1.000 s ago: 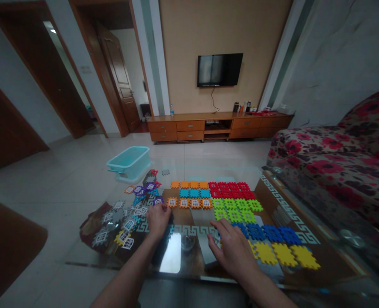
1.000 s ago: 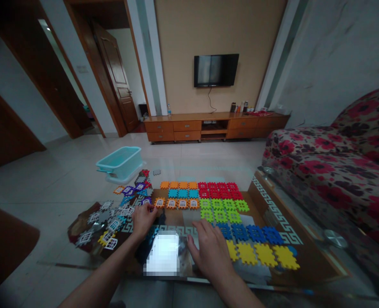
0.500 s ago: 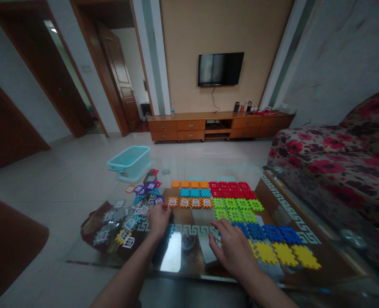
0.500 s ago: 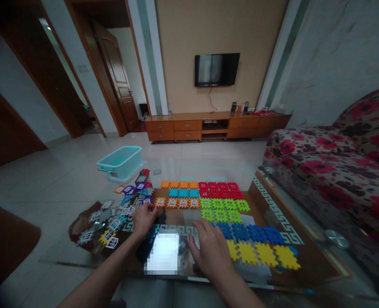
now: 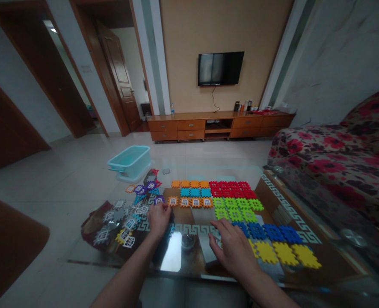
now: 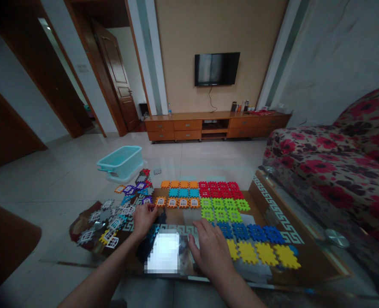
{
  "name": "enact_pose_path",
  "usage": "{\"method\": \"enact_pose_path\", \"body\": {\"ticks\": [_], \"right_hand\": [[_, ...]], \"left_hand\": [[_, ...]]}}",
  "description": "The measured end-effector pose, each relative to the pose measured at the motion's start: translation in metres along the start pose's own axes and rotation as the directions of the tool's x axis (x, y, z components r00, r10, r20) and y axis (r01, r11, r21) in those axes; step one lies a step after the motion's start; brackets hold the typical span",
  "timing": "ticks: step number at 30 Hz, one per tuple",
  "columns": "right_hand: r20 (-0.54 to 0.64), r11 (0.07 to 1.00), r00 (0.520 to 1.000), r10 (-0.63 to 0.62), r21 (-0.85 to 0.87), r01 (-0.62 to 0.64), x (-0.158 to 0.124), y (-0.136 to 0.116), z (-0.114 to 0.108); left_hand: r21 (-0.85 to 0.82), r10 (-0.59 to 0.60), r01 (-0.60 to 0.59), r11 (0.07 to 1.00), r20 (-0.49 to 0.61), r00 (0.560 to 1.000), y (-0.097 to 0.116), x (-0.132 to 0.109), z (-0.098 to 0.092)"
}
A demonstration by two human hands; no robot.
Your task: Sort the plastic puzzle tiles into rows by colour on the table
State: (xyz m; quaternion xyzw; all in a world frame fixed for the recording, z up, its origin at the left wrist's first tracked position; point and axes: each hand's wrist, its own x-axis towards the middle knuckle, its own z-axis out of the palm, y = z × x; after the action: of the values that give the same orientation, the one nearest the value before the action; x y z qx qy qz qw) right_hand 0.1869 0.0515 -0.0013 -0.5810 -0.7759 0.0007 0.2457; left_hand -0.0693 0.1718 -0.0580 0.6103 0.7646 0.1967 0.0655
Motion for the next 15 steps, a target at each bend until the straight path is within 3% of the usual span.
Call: {"method": "enact_pose_path", "body": {"ticks": [15], "right_hand": [[0.038, 1.000, 0.999, 0.017, 0.020, -0.018, 0.0001, -0.0009, -0.0028]], "left_hand": [[0.004, -0.011, 0.011, 1.000, -0.018, 1.000, -0.0010, 0.0014, 0.0036]]}}
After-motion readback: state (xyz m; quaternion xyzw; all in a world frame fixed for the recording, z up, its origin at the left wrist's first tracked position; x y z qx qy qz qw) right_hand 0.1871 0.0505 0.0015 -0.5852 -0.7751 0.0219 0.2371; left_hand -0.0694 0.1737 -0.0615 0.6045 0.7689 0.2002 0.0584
